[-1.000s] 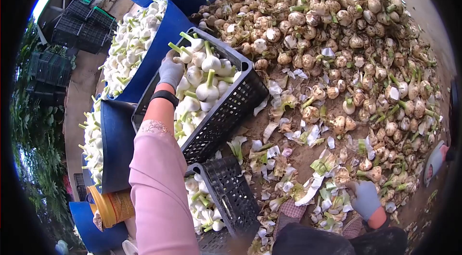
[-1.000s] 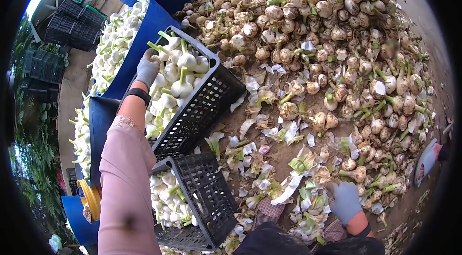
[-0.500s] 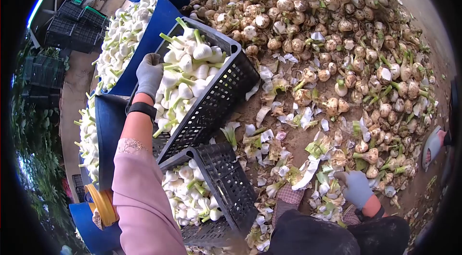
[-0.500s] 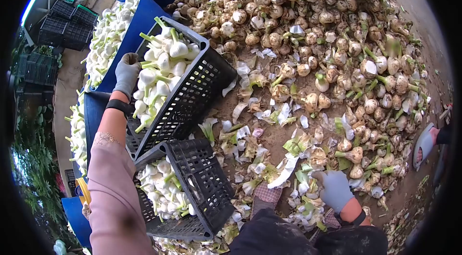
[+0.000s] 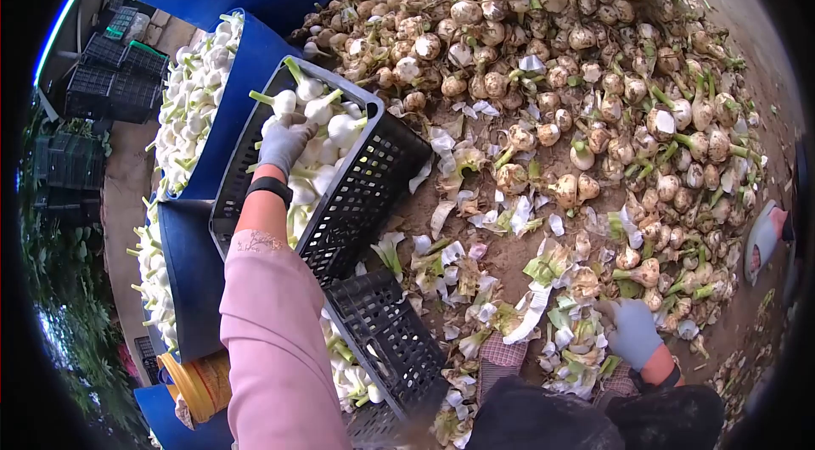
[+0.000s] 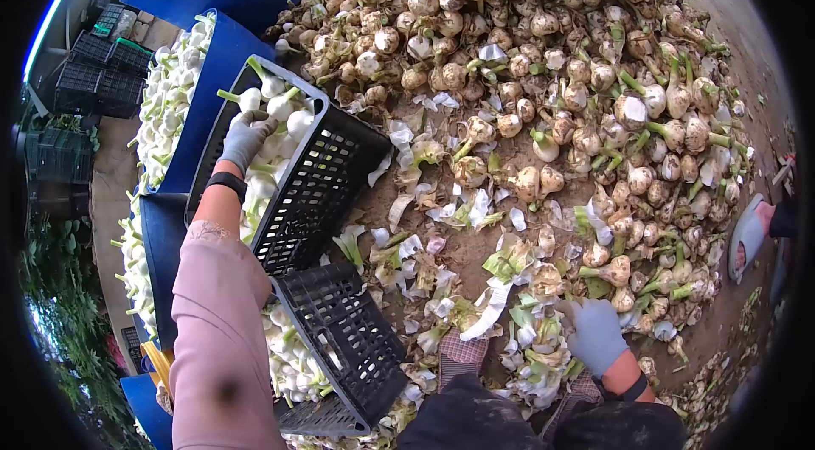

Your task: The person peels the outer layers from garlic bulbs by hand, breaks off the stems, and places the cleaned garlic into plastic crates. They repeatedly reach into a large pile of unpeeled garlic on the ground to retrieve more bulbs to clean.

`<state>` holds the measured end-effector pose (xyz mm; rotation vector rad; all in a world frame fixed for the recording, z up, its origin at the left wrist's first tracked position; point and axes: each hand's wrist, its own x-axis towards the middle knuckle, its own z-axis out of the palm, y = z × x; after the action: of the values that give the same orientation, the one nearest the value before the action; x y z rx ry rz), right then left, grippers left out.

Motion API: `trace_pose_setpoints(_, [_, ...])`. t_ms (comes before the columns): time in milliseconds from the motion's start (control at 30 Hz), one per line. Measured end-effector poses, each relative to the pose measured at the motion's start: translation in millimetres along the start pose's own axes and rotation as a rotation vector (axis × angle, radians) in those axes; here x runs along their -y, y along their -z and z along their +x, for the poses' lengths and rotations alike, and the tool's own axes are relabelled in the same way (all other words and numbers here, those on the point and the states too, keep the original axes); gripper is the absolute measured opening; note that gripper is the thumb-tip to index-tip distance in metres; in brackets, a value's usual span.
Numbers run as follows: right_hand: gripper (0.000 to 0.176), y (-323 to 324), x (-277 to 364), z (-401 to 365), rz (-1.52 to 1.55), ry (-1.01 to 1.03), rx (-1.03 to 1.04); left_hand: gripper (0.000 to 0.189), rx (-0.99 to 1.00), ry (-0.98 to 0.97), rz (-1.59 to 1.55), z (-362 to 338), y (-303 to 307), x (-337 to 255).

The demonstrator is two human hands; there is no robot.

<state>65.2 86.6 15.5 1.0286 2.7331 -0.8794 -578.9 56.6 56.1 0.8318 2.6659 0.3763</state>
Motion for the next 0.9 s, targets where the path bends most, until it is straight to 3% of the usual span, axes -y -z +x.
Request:
trace_pose_setpoints(33, [0.026, -2, 1, 1, 0.009, -0.011, 0.004, 0.042, 0.097, -0.07, 0.032, -11, 5, -2])
trace_pose_setpoints(100, [0.029, -5, 2, -1, 0.069, 0.003, 0.122, 0.028, 0.066, -0.069, 0.139, -65, 19, -33])
trace_pose_setpoints(167, [0.037, -14, 5, -5, 0.027, 0.0, 0.187, 0.019, -0.066, -0.278, 0.149, -86, 31, -1])
trace_pose_setpoints(200, [0.045, -22, 6, -9, 0.035, 0.006, 0.143, 0.017, -0.079, -0.258, 0.155, -96, 42, 21])
trace_pose_setpoints(233, [0.05, -29, 5, -16, 0.005, -0.029, 0.192, 0.014, -0.199, -0.455, 0.487, -120, 55, 31])
trace_pose_setpoints(267, [0.052, -52, -2, -28, -0.03, -0.064, 0.242, 0.013, -0.185, -0.384, 0.769, -146, 64, 38])
trace_pose_setpoints(300, [0.051, -58, -2, -38, -0.134, 0.023, 0.256, 0.012, -0.085, -0.308, 0.579, -156, 78, 71])
trace_pose_setpoints(367, [0.039, -65, 6, -61, 0.072, -0.043, 0.514, 0.009, -0.076, -0.324, 0.028, -170, 106, 165])
trace_pose_setpoints(400, [0.04, -67, 7, -68, 0.287, -0.076, 0.708, 0.01, 0.061, 0.065, -0.009, -205, 127, 139])
trace_pose_setpoints(433, [0.042, -71, 6, -81, 0.437, -0.009, 0.795, 0.017, -0.05, 0.162, 0.006, -261, 123, 89])
trace_pose_setpoints(500, [0.042, -76, -5, -94, 0.741, 0.102, 0.966, 0.014, 0.045, 0.018, -0.242, -301, 141, 146])
trace_pose_setpoints(567, [0.037, -34, -17, -95, 0.736, -0.099, 0.644, 0.017, 0.223, 0.255, -0.175, -401, 114, 9])
trace_pose_setpoints(633, [0.03, -17, -40, -97, 0.247, -0.356, 0.026, 0.033, 0.455, 0.093, -0.012, -402, 127, 95])
trace_pose_setpoints(667, [0.025, -10, -56, -92, 0.004, -0.39, -0.134, 0.028, 0.387, -0.129, 0.075, -404, 124, 117])
trace_pose_setpoints(700, [0.02, -7, -69, -86, -0.239, -0.419, -0.296, 0.024, 0.301, -0.232, 0.227, -423, 110, 27])
trace_pose_setpoints(733, [0.02, -11, -73, -81, -0.242, -0.41, -0.306, 0.02, 0.195, -0.246, -0.061, -432, 84, -4])
trace_pose_setpoints(800, [0.023, -26, -81, -70, -0.412, -0.422, -0.048, 0.025, 0.097, -0.393, -0.098, -423, 55, -32])
trace_pose_setpoints(833, [0.03, -40, -90, -67, -0.483, -0.343, -0.027, 0.031, 0.223, -0.483, -0.135, -433, 41, -82])
trace_pose_setpoints(867, [0.031, -37, -94, -65, -0.355, -0.371, -0.003, 0.03, 0.24, -0.486, -0.23, -442, 17, -112])
trace_pose_setpoints(900, [0.033, -32, -98, -64, -0.225, -0.394, 0.025, 0.03, 0.308, -0.631, -0.255, -449, -9, -140])
